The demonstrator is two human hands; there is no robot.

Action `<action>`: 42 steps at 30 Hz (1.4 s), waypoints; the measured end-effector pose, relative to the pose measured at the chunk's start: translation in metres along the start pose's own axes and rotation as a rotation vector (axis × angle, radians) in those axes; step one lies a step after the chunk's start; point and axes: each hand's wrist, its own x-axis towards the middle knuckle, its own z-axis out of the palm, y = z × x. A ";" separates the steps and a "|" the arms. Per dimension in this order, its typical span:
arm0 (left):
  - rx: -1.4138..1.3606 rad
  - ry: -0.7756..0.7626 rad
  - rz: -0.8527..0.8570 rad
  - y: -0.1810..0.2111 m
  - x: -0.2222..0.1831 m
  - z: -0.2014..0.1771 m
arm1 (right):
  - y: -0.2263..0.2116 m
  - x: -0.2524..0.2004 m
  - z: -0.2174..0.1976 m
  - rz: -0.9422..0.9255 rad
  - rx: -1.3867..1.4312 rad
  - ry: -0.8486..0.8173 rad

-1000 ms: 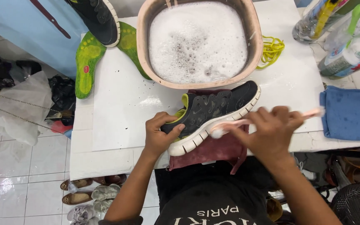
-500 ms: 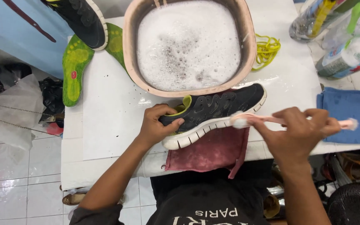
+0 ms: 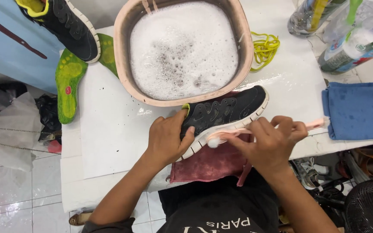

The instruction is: Cleaning a sneaker using a small brush, soapy water, and a cloth at a workstation.

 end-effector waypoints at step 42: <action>-0.209 -0.497 -0.278 -0.002 0.020 -0.018 | 0.073 0.029 0.048 0.232 0.196 -0.141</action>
